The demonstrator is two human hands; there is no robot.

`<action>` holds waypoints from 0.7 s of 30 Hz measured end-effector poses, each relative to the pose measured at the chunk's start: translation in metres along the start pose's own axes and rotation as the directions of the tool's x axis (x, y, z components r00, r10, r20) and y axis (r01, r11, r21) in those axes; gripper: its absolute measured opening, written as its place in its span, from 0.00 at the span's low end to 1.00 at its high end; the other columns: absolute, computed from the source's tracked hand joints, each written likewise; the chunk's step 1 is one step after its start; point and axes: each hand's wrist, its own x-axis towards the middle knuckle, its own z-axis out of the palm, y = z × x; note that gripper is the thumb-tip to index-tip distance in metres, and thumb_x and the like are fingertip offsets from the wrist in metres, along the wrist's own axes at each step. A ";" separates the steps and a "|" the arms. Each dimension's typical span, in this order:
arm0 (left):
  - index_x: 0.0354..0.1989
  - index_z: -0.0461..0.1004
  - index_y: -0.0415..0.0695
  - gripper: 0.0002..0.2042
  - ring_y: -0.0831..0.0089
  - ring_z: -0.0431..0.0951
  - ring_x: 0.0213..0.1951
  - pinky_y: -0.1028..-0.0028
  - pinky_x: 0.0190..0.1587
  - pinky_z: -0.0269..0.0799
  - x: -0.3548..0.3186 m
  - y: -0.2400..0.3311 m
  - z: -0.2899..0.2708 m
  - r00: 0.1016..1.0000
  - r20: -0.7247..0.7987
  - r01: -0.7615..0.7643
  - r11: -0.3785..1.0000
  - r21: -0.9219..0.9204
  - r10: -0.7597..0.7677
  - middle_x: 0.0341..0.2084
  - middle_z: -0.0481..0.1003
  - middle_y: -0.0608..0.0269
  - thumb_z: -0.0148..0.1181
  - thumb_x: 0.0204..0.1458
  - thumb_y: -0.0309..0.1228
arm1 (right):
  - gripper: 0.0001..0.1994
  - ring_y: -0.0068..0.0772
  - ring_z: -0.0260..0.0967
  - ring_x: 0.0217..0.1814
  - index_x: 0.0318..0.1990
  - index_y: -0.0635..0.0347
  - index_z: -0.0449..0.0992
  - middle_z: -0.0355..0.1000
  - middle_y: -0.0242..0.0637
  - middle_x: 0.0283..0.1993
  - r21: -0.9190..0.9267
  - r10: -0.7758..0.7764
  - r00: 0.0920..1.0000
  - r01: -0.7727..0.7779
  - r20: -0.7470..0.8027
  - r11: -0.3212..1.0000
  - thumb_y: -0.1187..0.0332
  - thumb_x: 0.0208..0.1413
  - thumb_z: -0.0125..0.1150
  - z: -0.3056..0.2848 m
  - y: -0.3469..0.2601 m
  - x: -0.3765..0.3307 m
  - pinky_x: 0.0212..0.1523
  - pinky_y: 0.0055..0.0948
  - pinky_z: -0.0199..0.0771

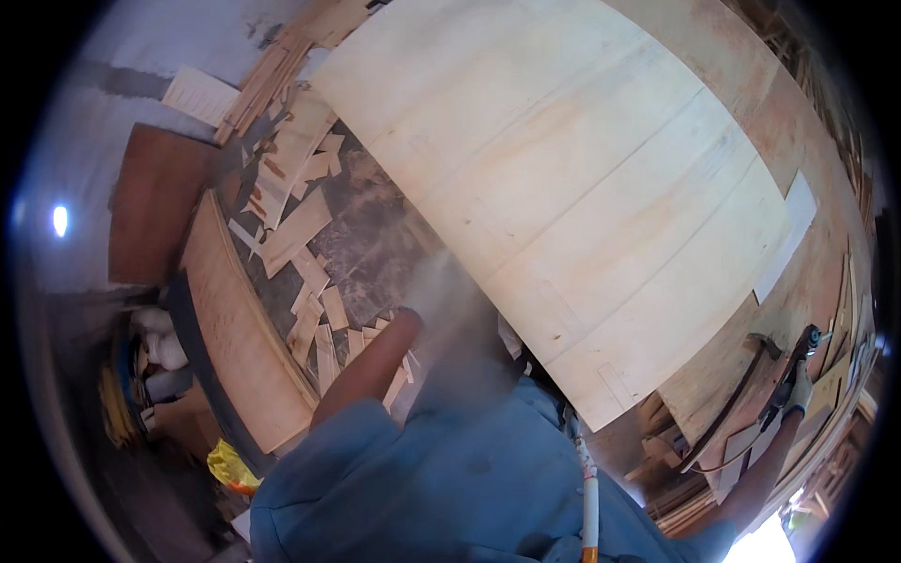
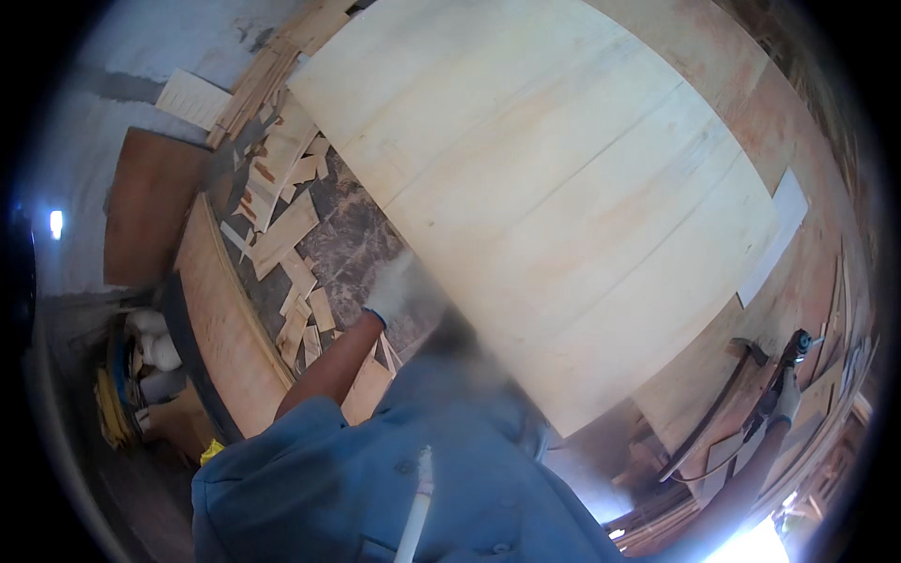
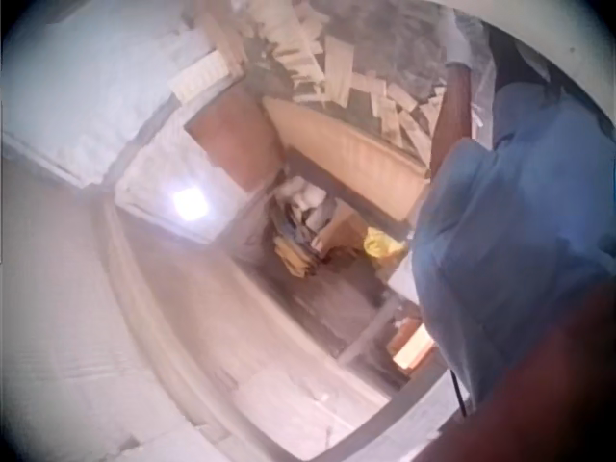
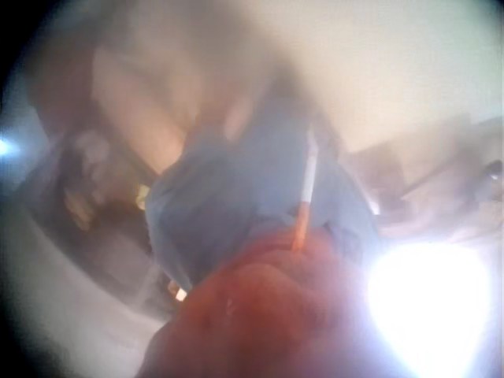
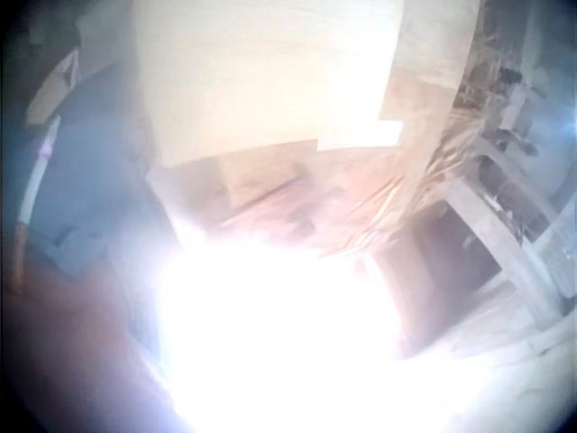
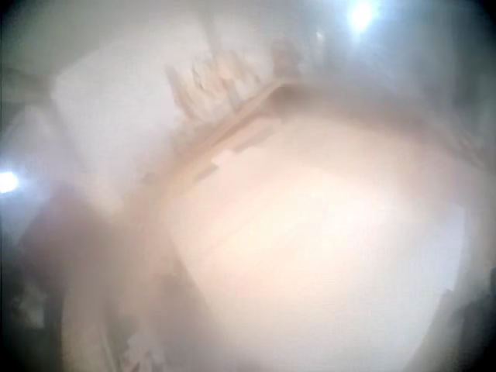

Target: The person marks a large plywood sheet with a pencil, then uses a nail gun to attach a thin wooden strip along one edge. The person flips the panel and continues nailing the strip to secure it.

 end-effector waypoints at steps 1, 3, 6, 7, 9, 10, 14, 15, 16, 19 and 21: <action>0.61 0.70 0.41 0.23 0.62 0.78 0.50 0.62 0.55 0.72 0.031 -0.032 -0.009 1.000 -0.018 -0.016 0.993 -0.116 0.014 0.51 0.76 0.54 0.55 0.63 0.43 | 0.21 0.19 0.70 0.31 0.49 0.57 0.82 0.74 0.27 0.32 0.074 0.063 0.998 -0.062 -0.010 0.995 0.48 0.66 0.61 -0.009 -0.002 -0.023 0.30 0.23 0.70; 0.65 0.66 0.41 0.28 0.60 0.76 0.53 0.60 0.59 0.71 0.079 -0.096 -0.030 0.998 -0.057 -0.013 0.939 -0.344 -0.007 0.56 0.74 0.54 0.52 0.66 0.49 | 0.22 0.21 0.69 0.28 0.51 0.56 0.81 0.72 0.26 0.30 0.159 0.102 0.986 -0.122 0.130 0.980 0.47 0.63 0.63 -0.019 -0.036 -0.081 0.30 0.23 0.72; 0.69 0.61 0.41 0.33 0.57 0.74 0.57 0.55 0.61 0.69 0.121 -0.121 -0.081 0.991 -0.021 0.091 0.764 -0.639 -0.136 0.61 0.70 0.53 0.51 0.66 0.55 | 0.22 0.21 0.68 0.26 0.53 0.55 0.79 0.71 0.25 0.29 0.156 -0.181 0.982 0.170 0.056 0.973 0.48 0.63 0.63 0.037 -0.088 -0.197 0.28 0.23 0.73; 0.70 0.61 0.42 0.34 0.56 0.73 0.58 0.53 0.61 0.69 0.133 -0.085 -0.107 0.966 0.089 0.219 0.586 -0.780 -0.242 0.62 0.69 0.53 0.52 0.65 0.56 | 0.21 0.22 0.68 0.26 0.53 0.55 0.78 0.71 0.25 0.29 0.174 -0.161 0.987 0.159 -0.005 0.972 0.48 0.64 0.63 0.049 -0.096 -0.240 0.28 0.24 0.73; 0.69 0.61 0.43 0.34 0.57 0.72 0.59 0.52 0.60 0.68 0.163 -0.061 -0.146 0.939 0.167 0.293 0.443 -0.848 -0.302 0.62 0.69 0.54 0.53 0.64 0.57 | 0.20 0.22 0.67 0.26 0.53 0.55 0.78 0.70 0.25 0.29 0.264 -0.096 0.992 0.115 -0.082 0.958 0.49 0.64 0.62 0.082 -0.094 -0.313 0.27 0.24 0.72; 0.68 0.63 0.44 0.33 0.58 0.72 0.59 0.52 0.60 0.69 0.180 -0.071 -0.163 0.952 0.138 0.261 0.484 -0.835 -0.273 0.61 0.70 0.55 0.53 0.64 0.56 | 0.20 0.22 0.67 0.26 0.53 0.55 0.77 0.70 0.25 0.29 0.312 -0.061 0.992 0.092 -0.109 0.946 0.50 0.65 0.61 0.101 -0.096 -0.349 0.27 0.25 0.72; 0.65 0.67 0.47 0.28 0.59 0.73 0.58 0.53 0.59 0.69 0.224 -0.089 -0.206 0.965 0.190 0.257 0.493 -0.831 -0.182 0.58 0.72 0.56 0.55 0.63 0.53 | 0.18 0.23 0.66 0.25 0.53 0.55 0.76 0.70 0.26 0.29 0.490 0.094 0.976 0.013 -0.194 0.872 0.52 0.66 0.60 0.185 -0.102 -0.476 0.26 0.26 0.71; 0.64 0.68 0.48 0.27 0.59 0.74 0.57 0.54 0.58 0.69 0.232 -0.082 -0.211 0.961 0.203 0.271 0.492 -0.827 -0.187 0.57 0.73 0.57 0.56 0.63 0.52 | 0.18 0.23 0.66 0.25 0.53 0.55 0.76 0.70 0.26 0.29 0.550 0.136 0.969 0.001 -0.207 0.835 0.52 0.67 0.59 0.209 -0.093 -0.504 0.26 0.26 0.71; 0.64 0.69 0.48 0.26 0.60 0.74 0.55 0.54 0.58 0.70 0.236 -0.074 -0.210 0.958 0.216 0.284 0.492 -0.823 -0.191 0.56 0.73 0.58 0.56 0.64 0.51 | 0.17 0.23 0.66 0.25 0.53 0.55 0.75 0.70 0.26 0.28 0.609 0.177 0.962 -0.013 -0.210 0.793 0.53 0.67 0.59 0.238 -0.084 -0.535 0.25 0.27 0.71; 0.63 0.70 0.48 0.23 0.60 0.75 0.54 0.56 0.56 0.72 0.239 -0.085 -0.221 0.942 0.299 0.333 0.500 -0.799 -0.151 0.54 0.75 0.59 0.56 0.65 0.46 | 0.16 0.23 0.65 0.25 0.53 0.55 0.74 0.69 0.26 0.28 0.753 0.293 0.944 -0.082 -0.151 0.653 0.54 0.68 0.58 0.310 -0.066 -0.591 0.25 0.28 0.70; 0.63 0.70 0.48 0.22 0.60 0.76 0.55 0.56 0.56 0.73 0.250 -0.091 -0.227 0.925 0.353 0.376 0.489 -0.787 -0.144 0.55 0.75 0.60 0.56 0.65 0.44 | 0.18 0.23 0.62 0.24 0.54 0.57 0.73 0.67 0.26 0.28 0.803 0.337 0.930 -0.088 -0.146 0.590 0.54 0.67 0.59 0.338 -0.006 -0.617 0.25 0.27 0.67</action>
